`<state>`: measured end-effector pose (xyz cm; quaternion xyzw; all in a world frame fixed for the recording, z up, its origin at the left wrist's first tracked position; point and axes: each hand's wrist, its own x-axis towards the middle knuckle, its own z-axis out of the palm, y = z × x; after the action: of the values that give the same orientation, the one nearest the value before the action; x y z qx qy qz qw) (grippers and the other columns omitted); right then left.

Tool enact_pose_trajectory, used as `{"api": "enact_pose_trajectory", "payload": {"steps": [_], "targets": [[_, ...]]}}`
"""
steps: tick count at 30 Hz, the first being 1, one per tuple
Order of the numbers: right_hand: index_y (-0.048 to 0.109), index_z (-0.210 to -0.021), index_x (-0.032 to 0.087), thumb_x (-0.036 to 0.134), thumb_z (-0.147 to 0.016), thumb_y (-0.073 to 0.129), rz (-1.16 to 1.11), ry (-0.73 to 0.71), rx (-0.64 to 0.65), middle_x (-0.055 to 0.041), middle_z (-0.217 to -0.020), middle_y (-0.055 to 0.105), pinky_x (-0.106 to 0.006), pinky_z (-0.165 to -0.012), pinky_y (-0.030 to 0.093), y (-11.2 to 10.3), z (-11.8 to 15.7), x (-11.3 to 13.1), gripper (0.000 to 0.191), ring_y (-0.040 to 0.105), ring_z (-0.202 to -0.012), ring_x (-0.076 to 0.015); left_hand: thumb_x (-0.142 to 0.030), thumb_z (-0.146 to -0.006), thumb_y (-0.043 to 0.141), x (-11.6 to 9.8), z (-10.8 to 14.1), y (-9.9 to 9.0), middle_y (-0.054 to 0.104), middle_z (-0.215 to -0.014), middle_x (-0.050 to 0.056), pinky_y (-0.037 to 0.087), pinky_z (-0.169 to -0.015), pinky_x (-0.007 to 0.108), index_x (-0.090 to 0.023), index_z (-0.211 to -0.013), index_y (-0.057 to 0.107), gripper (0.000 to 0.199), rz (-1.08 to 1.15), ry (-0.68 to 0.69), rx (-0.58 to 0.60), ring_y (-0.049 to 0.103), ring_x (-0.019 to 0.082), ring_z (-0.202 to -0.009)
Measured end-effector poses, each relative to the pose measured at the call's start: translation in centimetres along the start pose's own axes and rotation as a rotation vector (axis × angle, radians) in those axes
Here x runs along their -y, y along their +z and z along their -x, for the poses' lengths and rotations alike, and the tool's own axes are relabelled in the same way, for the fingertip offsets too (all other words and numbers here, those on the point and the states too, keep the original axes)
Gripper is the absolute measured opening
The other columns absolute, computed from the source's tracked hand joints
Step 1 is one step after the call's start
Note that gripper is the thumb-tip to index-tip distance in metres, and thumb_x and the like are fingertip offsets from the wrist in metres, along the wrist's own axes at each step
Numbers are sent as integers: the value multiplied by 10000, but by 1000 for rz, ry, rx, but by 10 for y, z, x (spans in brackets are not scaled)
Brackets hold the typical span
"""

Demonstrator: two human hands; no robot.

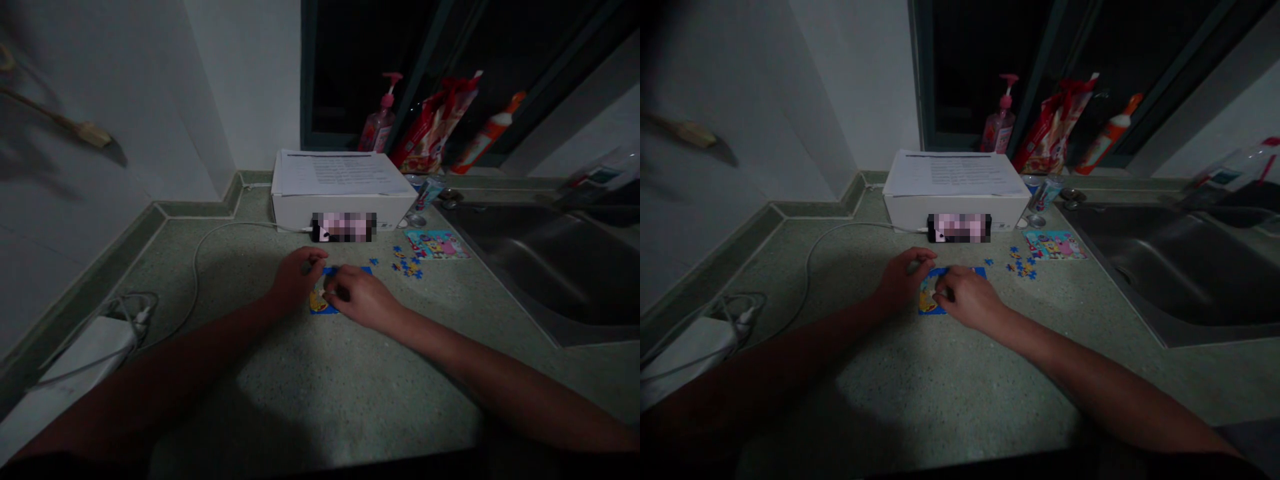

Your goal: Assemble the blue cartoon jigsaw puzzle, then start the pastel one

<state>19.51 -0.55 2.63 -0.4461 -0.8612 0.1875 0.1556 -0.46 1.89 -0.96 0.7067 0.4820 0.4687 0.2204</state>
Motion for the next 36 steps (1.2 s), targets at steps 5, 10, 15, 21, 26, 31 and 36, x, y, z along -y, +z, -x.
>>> {"api": "enact_pose_trajectory", "payload": {"steps": [5, 10, 15, 21, 26, 31, 36], "targets": [[746, -940, 212, 229, -923, 763, 75, 43, 46, -40, -929, 687, -334, -799, 489, -4, -3, 9, 30, 656, -855, -200, -239, -931, 640, 0, 1, 0, 820, -976, 16, 654, -897, 378, -262, -988, 747, 123, 12, -19, 1, 774, 211, -907], [724, -886, 208, 203, -894, 754, 94, 94, 76, -50, -921, 687, -332, -764, 484, -5, -9, 16, 32, 663, -844, -205, -263, -923, 641, 1, 1, 0, 819, -976, 7, 654, -893, 395, -279, -981, 741, 116, 27, -29, -2, 767, 221, -909], [667, -802, 240, 124, -824, 739, -62, 108, 31, -16, -828, 702, -315, -664, 459, -1, -10, 9, 139, 652, -723, -177, -251, -914, 656, 2, 0, 0, 825, -982, 13, 655, -891, 404, -282, -970, 742, 107, 44, -8, -15, 769, 223, -900], [658, -810, 250, 170, -875, 693, -155, 101, -132, 14, -740, 691, -314, -612, 410, -14, -5, -10, 109, 612, -653, -162, -206, -914, 657, -3, 1, -2, 813, -941, 21, 646, -863, 382, -247, -982, 748, 121, 38, 27, 18, 765, 205, -880], [672, -866, 269, 230, -948, 654, -49, 66, -280, -36, -827, 719, -364, -693, 466, -19, -1, -20, 93, 656, -757, -221, -202, -936, 667, -12, 3, -6, 780, -911, 37, 624, -837, 386, -227, -980, 758, 104, 18, 117, 123, 741, 208, -856], [684, -910, 274, 258, -984, 630, -17, 25, -294, -65, -912, 739, -390, -749, 504, -14, 2, -22, 93, 700, -863, -259, -179, -924, 706, -16, 5, -6, 763, -911, 29, 624, -853, 393, -238, -1017, 757, 122, 21, 146, 176, 734, 211, -856], [704, -946, 278, 242, -984, 630, -50, -6, -281, -71, -978, 765, -417, -828, 531, -13, 4, -19, 90, 720, -936, -274, -179, -932, 706, -16, 6, -6, 767, -908, 33, 622, -874, 410, -239, -951, 735, 69, -22, 141, 172, 737, 221, -882]]}}
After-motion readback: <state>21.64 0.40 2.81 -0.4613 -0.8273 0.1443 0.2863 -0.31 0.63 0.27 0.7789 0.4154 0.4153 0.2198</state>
